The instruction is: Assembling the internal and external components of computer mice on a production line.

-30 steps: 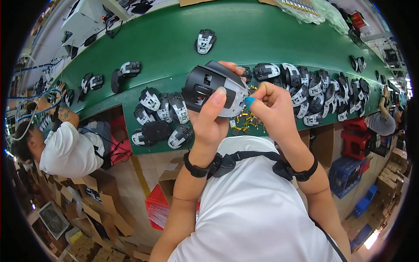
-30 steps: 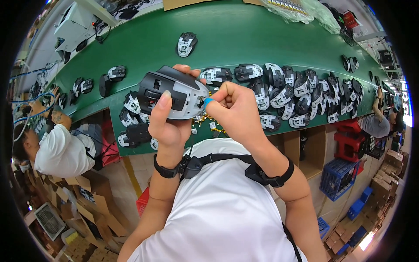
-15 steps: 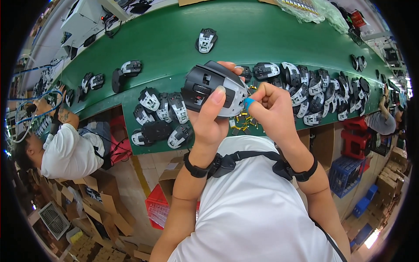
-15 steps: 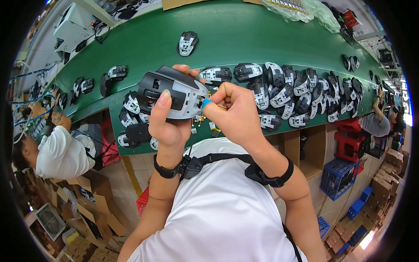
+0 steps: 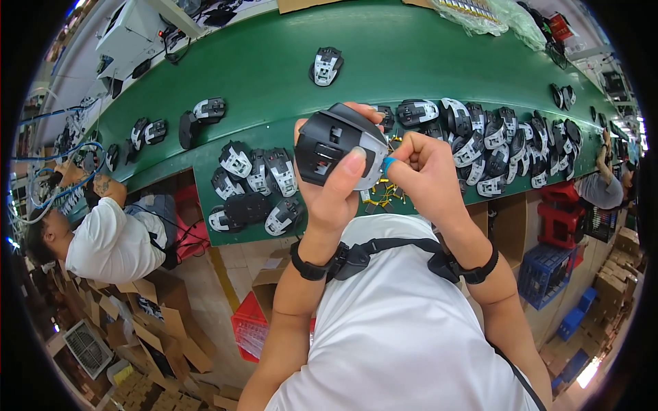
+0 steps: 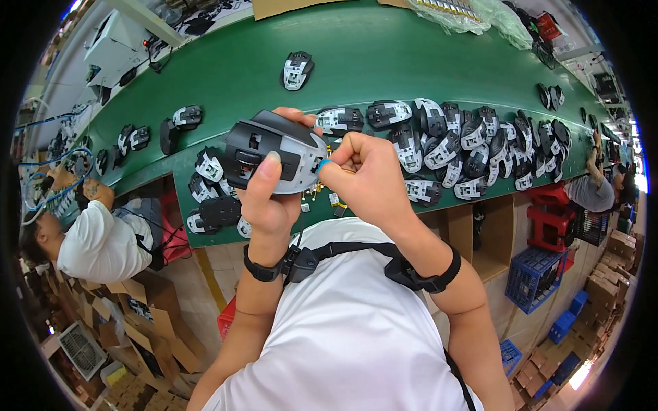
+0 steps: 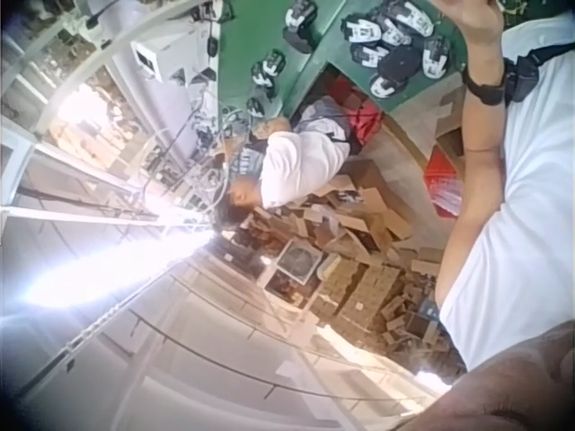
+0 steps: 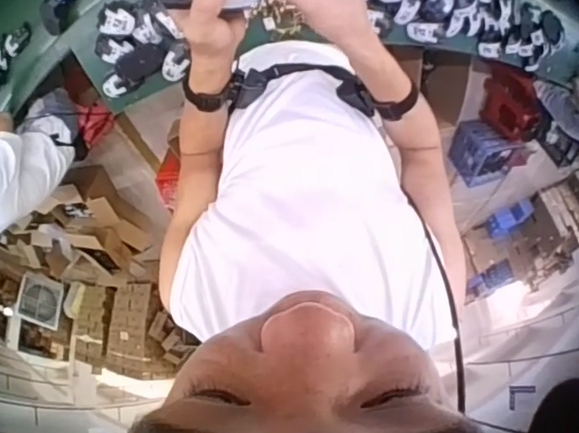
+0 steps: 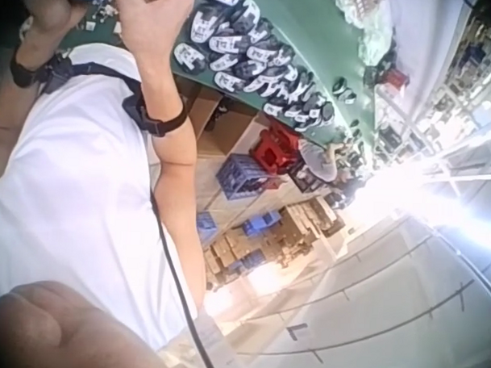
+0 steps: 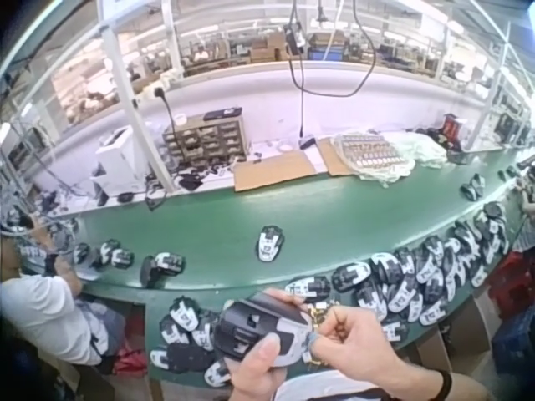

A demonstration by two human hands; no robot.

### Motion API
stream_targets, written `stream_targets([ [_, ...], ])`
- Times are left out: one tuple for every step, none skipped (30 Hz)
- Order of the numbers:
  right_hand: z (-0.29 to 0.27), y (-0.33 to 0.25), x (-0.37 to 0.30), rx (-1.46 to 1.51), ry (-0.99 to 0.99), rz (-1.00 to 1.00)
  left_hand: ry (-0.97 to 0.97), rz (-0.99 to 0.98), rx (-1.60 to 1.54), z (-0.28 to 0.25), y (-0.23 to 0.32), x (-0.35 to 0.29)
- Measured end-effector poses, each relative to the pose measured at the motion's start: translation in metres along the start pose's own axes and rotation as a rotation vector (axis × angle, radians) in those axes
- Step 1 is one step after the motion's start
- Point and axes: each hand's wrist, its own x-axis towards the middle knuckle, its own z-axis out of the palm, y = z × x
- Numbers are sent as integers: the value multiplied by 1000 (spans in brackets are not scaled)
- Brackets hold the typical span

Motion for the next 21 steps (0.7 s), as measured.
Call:
stream_targets([
  [-1,-1,1,1,1,0,0,-1,1,0,0,1],
  [-2,-3,2,-20,-9,11,-27,-3,74,-1,1,1],
  [-2,-5,4,-42,-18,22,-53,-4,148,0,2,2],
  [-2,-8,5,-41,-18,22,-54,-4,148,1,2,5],
  [-2,-10,6,18,-14,60,-42,2,137,2,1,8],
  [-2,-11,7,78,-10,99,-30,9,126,5,1,10],
  [-5,-7,9,128,-40,123,-3,-25,41,7,2,10],
  [-5,-5,9,129,-43,122,-2,-23,42,7,2,10],
  [-4,-4,9,146,-40,115,16,-32,2,6,2,9],
  [-3,-3,9,163,-38,108,34,-41,-38,5,3,9],
  [-4,-1,9,163,-40,106,34,-39,-37,3,3,8],
  [-6,1,11,191,-75,140,37,-69,-64,1,4,6],
  [-7,2,11,218,-110,174,39,-99,-92,-1,4,6],
  [-6,1,10,218,-113,174,41,-96,-90,-2,5,5],
  [-6,-1,8,226,-128,220,48,-123,-113,-3,5,4],
  [-5,-2,7,233,-143,266,54,-150,-135,-4,5,4],
  [-7,-1,8,234,-144,265,54,-149,-134,-3,6,4],
  [-10,0,8,224,-193,240,55,-175,-147,-1,9,4],
  [-12,1,8,214,-241,216,57,-201,-159,0,10,5],
  [-12,1,8,214,-243,215,57,-199,-158,1,11,5],
  [-11,1,9,251,-259,217,56,-202,-137,1,11,5],
])
